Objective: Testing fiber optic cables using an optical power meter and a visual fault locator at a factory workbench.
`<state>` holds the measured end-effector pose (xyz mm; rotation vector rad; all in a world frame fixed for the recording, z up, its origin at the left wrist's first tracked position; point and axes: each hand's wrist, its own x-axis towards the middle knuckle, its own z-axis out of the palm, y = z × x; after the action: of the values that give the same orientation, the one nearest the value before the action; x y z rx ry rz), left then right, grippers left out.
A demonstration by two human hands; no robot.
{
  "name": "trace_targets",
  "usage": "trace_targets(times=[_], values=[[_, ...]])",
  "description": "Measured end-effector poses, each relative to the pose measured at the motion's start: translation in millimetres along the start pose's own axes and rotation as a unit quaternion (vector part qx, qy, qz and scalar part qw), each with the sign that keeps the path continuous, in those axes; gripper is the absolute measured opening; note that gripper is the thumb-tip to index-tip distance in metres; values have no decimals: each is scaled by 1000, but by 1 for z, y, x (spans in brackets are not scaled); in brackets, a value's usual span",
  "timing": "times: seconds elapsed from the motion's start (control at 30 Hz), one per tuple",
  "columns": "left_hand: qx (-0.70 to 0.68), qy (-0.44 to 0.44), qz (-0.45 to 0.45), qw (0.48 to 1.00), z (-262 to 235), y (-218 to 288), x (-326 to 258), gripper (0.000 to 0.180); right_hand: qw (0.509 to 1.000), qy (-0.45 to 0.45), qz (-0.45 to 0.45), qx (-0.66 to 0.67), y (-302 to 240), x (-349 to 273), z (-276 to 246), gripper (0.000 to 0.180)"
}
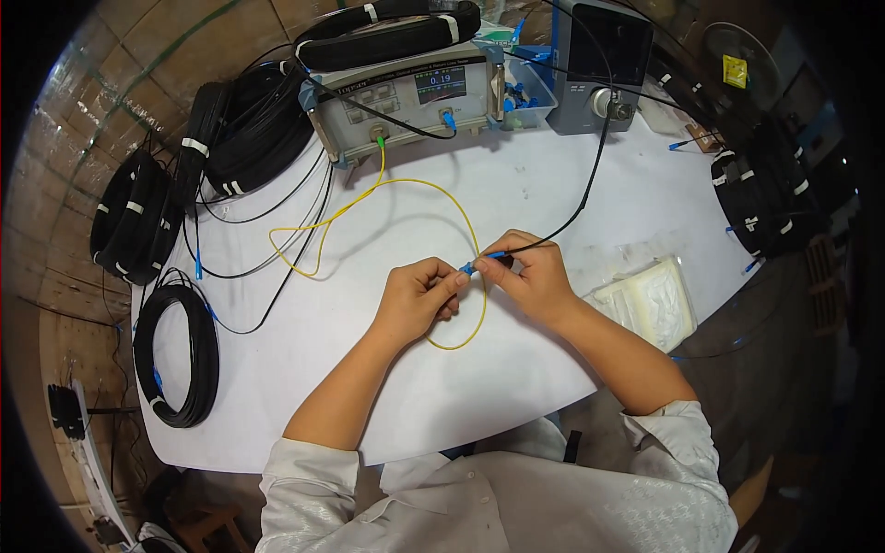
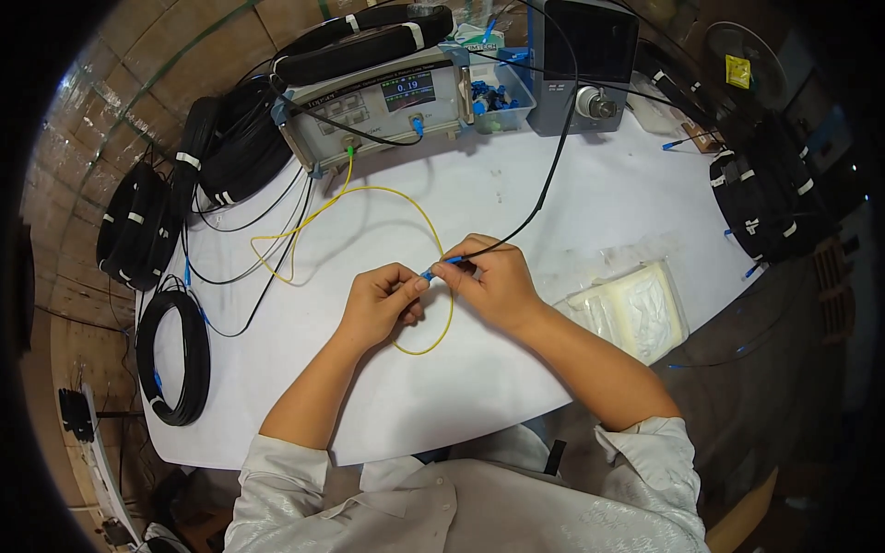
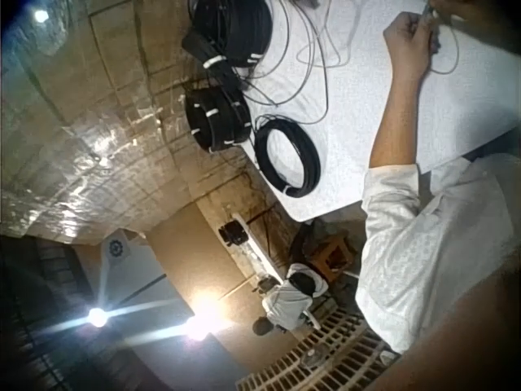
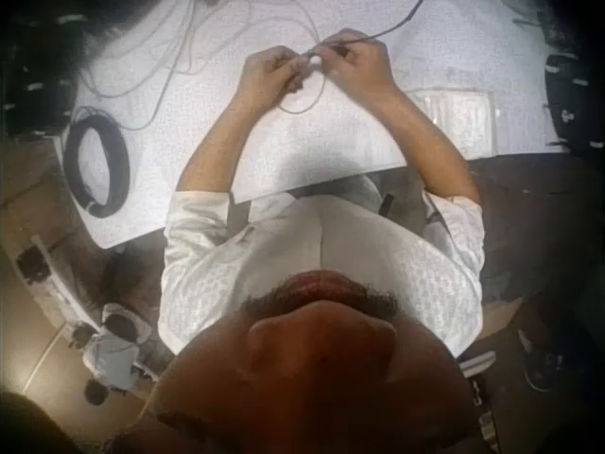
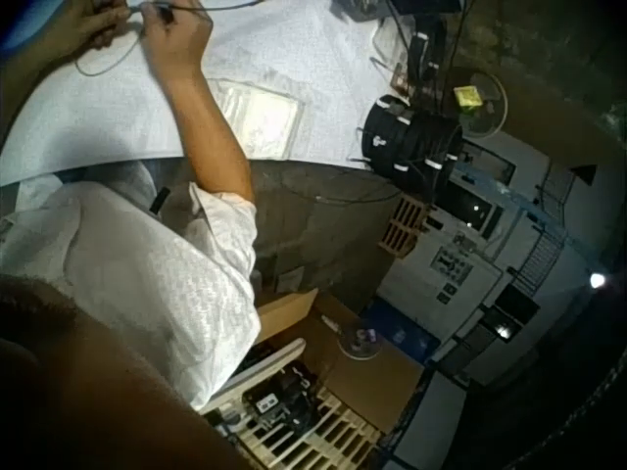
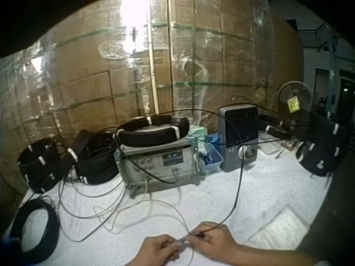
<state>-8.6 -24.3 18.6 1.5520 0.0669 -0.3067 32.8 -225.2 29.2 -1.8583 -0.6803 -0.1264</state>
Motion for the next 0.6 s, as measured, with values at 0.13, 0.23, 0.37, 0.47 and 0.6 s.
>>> trace_targets(times=[0.13,0.23,0.37,0.47,0.6], values=[[5,-1,0,1000,0,0,0,23,1000,1,2,-3,-1,0,0,14],[-5,-4,0,1000,-1,0,0,23,1000,-1,-3,-4,2,0,0,14],[-15,-5,5,1000,-1,-5,1,22,1000,2,-2,2,1,0,2,14],[-14,-8,6,1000,0,-3,1,22,1000,8,-3,4,3,0,2,13],[-13,-3,2,1000,-1,0,0,22,1000,12,-8,6,2,0,3,13]])
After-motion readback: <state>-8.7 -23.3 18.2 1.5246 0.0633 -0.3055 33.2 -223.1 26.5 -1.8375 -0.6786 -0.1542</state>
